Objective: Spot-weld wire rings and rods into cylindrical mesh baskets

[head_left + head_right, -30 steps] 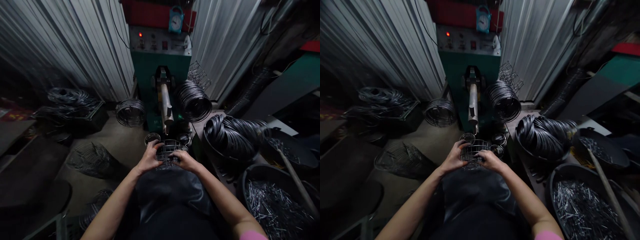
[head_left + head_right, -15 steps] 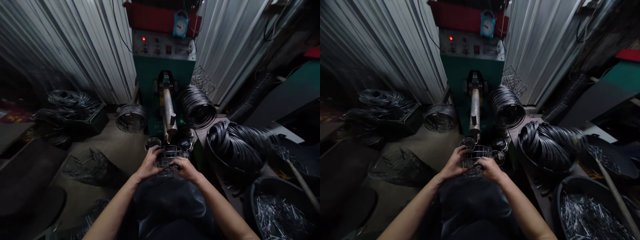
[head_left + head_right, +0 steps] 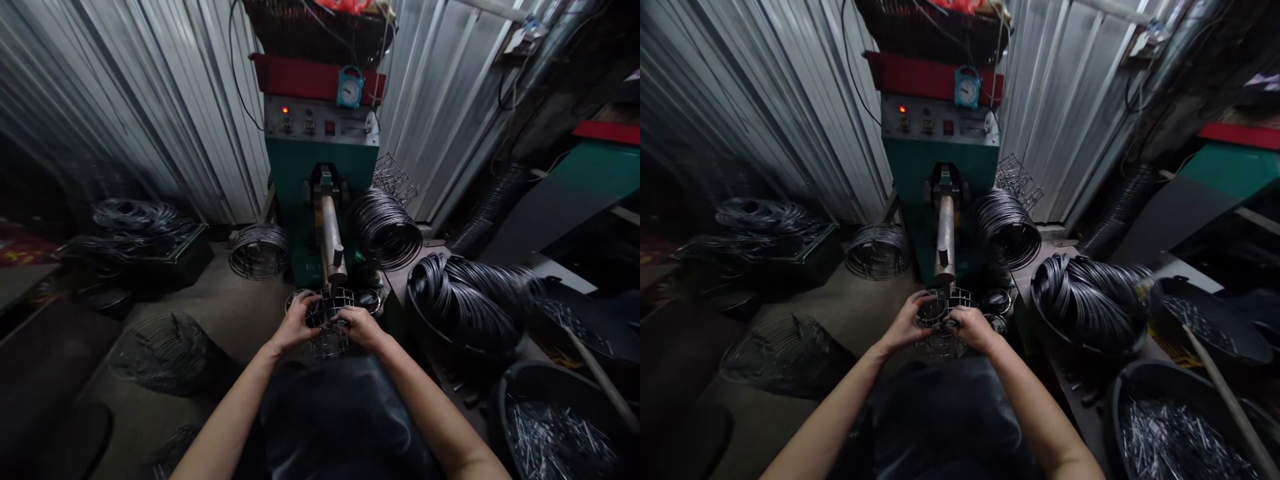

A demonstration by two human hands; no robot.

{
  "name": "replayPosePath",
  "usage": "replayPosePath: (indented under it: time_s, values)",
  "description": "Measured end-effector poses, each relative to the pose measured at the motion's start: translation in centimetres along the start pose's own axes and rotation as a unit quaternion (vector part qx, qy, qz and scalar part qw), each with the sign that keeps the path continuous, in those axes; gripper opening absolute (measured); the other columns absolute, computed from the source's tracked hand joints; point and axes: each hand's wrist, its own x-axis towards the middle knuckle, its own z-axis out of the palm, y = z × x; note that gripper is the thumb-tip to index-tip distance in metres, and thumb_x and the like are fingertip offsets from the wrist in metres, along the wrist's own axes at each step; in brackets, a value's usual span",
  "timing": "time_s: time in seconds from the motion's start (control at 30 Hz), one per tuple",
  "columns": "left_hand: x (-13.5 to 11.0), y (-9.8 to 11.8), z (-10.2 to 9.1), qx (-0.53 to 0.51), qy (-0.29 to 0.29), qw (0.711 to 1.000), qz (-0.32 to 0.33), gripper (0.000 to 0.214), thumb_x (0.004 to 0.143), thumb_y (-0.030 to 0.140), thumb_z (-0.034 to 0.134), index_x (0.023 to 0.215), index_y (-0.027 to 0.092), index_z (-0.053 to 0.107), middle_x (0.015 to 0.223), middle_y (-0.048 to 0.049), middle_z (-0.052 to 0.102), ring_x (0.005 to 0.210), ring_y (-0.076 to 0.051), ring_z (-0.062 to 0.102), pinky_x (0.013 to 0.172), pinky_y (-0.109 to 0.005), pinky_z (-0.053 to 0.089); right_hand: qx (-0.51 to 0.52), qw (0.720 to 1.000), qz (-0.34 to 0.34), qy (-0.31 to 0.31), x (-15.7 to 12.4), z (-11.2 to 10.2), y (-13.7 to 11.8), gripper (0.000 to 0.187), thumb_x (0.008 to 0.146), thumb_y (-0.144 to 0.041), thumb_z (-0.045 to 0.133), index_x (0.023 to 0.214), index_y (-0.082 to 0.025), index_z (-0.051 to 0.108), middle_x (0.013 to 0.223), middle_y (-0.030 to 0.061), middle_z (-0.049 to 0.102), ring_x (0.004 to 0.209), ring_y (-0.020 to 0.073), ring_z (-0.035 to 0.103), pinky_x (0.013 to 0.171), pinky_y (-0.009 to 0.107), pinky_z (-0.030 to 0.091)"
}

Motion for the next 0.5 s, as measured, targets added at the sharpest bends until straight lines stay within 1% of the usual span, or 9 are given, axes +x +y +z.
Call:
replayPosePath:
  time_s: [0.07,0.17,0.27,0.33,0.4,0.47,0.5]
  values:
    - [0.1,0.0,0.2,-0.004,0.01,1.0,-0.001,0.062,0.059,0.031,0.075,0.115,0.021,0.053,0.124,-0.0105,0.045,0.12,-0.027,0.045,0.102,-0.045,0.038,0.01,1.0,0.004,0.007,0.0,0.0,0.2,0.021,0.071,-0.004,0.062,0.086,-0.017,0.067,0.085,0.0043,0.068,0.079,0.0147,0.065,0.07,0.022,0.049]
    - [0.2,-0.1,0.4,-0.002,0.024,1.0,0.001,0.062,0.058,0.029,0.075,0.115,0.021,0.053,0.124,-0.0105,0.046,0.118,-0.027,0.046,0.1,-0.045,0.039,0.013,1.0,0.013,0.01,0.0,0.3,0.6,0.022,0.072,-0.006,0.062,0.089,-0.019,0.067,0.087,0.0032,0.068,0.08,0.0143,0.064,0.071,0.022,0.048]
    - [0.8,-0.4,0.3,0.018,0.032,0.999,-0.004,0.065,0.055,0.026,0.076,0.115,0.019,0.054,0.124,-0.012,0.046,0.118,-0.029,0.045,0.1,-0.045,0.039,0.007,1.0,0.025,0.009,0.6,0.5,1.1,0.024,0.072,-0.006,0.061,0.09,-0.02,0.067,0.088,0.0034,0.068,0.082,0.0151,0.064,0.073,0.023,0.049]
    - [1.4,-0.7,0.2,0.025,0.037,0.999,-0.012,0.064,0.053,0.028,0.076,0.113,0.019,0.056,0.123,-0.012,0.047,0.117,-0.03,0.046,0.098,-0.046,0.04,0.011,0.999,0.032,0.016,0.8,0.5,1.2,0.025,0.073,-0.006,0.06,0.091,-0.021,0.067,0.091,0.0037,0.068,0.085,0.0155,0.064,0.075,0.024,0.049]
    - [1.8,-0.9,0.2,0.021,0.04,0.999,-0.02,0.063,0.053,0.033,0.076,0.112,0.02,0.057,0.121,-0.0108,0.048,0.115,-0.029,0.048,0.096,-0.046,0.042,0.02,0.998,0.037,0.043,0.6,0.6,1.3,0.027,0.075,-0.01,0.061,0.097,-0.022,0.066,0.099,0.0044,0.066,0.09,0.0162,0.063,0.078,0.026,0.049]
    - [1.9,-1.0,0.3,0.016,0.042,0.999,-0.02,0.063,0.054,0.034,0.076,0.113,0.021,0.056,0.122,-0.01,0.048,0.114,-0.028,0.049,0.096,-0.045,0.042,0.03,0.993,0.052,0.098,0.0,0.7,1.5,0.028,0.077,-0.017,0.062,0.103,-0.023,0.064,0.104,0.0059,0.064,0.093,0.0171,0.062,0.08,0.027,0.049]
    - [1.9,-1.1,0.3,0.016,0.042,0.999,-0.02,0.064,0.055,0.033,0.076,0.114,0.021,0.055,0.122,-0.01,0.047,0.114,-0.028,0.049,0.097,-0.045,0.041,0.036,0.989,0.065,0.128,-0.4,0.8,1.7,0.025,0.078,-0.021,0.062,0.103,-0.023,0.064,0.103,0.0065,0.063,0.092,0.0172,0.062,0.08,0.028,0.049]
